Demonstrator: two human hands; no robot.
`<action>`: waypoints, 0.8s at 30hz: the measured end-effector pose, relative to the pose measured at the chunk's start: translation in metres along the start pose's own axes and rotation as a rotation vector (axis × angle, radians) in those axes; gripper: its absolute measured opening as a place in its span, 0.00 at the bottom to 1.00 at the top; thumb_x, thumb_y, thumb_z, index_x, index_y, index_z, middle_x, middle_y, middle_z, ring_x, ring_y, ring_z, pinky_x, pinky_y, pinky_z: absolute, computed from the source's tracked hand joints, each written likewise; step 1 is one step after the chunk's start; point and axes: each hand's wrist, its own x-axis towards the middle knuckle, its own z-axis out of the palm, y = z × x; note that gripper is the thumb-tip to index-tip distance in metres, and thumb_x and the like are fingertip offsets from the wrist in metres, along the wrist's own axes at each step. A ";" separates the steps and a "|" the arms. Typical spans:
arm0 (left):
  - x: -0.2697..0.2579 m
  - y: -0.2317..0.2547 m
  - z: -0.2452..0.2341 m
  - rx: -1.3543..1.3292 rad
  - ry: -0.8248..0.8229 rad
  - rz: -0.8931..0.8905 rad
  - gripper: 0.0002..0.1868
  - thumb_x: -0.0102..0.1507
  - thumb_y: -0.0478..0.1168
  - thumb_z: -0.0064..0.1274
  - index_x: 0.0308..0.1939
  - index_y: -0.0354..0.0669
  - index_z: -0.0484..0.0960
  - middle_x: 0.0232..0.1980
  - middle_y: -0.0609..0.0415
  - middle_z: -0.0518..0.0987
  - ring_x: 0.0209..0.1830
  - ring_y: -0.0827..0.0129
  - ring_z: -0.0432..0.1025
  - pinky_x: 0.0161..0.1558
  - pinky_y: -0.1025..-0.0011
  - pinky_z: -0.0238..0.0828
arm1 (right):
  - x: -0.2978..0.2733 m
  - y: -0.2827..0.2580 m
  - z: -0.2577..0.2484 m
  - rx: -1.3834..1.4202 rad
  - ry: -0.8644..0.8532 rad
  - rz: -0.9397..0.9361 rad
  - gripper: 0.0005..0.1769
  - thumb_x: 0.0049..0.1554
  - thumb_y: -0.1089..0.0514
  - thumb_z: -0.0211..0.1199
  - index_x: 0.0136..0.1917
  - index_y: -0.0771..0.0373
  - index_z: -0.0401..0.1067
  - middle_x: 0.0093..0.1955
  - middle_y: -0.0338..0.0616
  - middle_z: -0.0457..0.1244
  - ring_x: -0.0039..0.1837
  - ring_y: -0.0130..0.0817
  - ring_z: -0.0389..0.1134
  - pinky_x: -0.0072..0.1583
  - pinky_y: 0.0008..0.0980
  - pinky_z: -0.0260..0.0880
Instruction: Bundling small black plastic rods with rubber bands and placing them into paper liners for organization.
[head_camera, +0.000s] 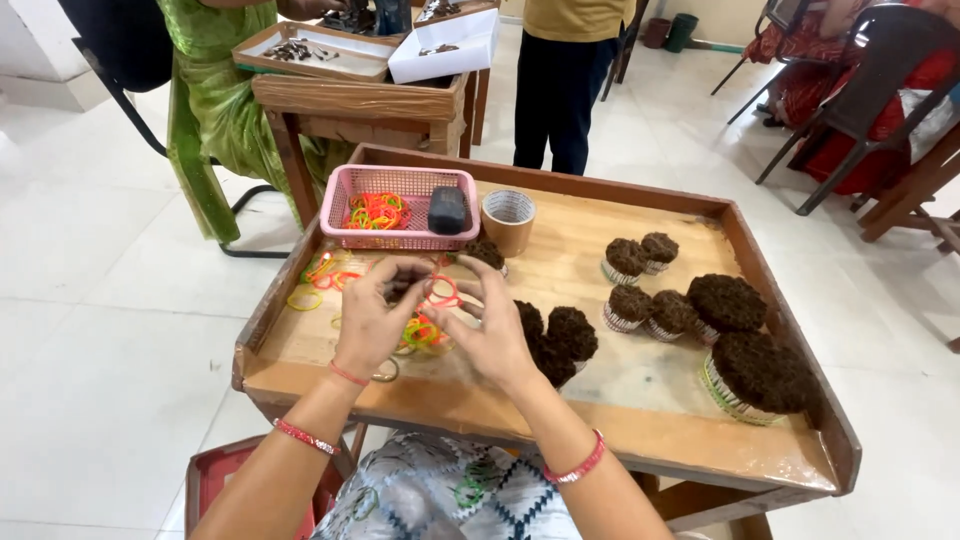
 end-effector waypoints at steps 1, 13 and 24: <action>-0.001 0.002 0.000 0.001 0.001 0.001 0.07 0.63 0.31 0.58 0.45 0.36 0.83 0.42 0.55 0.86 0.40 0.78 0.80 0.43 0.76 0.79 | 0.004 0.025 0.001 0.000 -0.001 -0.001 0.36 0.50 0.65 0.72 0.68 0.67 0.59 0.61 0.45 0.61 0.62 0.28 0.68 0.60 0.28 0.73; -0.008 0.030 -0.018 0.516 0.077 0.475 0.08 0.65 0.30 0.57 0.48 0.36 0.81 0.44 0.48 0.83 0.44 0.63 0.78 0.46 0.67 0.74 | 0.004 0.036 0.017 0.471 0.104 0.153 0.17 0.59 0.64 0.62 0.61 0.60 0.69 0.54 0.32 0.71 0.56 0.19 0.73 0.59 0.20 0.74; 0.005 0.006 -0.031 0.131 0.300 0.082 0.05 0.69 0.28 0.51 0.49 0.34 0.78 0.39 0.52 0.82 0.38 0.70 0.76 0.39 0.73 0.73 | -0.016 0.095 0.028 0.175 0.105 0.113 0.10 0.58 0.67 0.65 0.54 0.72 0.74 0.46 0.44 0.70 0.48 0.23 0.72 0.53 0.23 0.76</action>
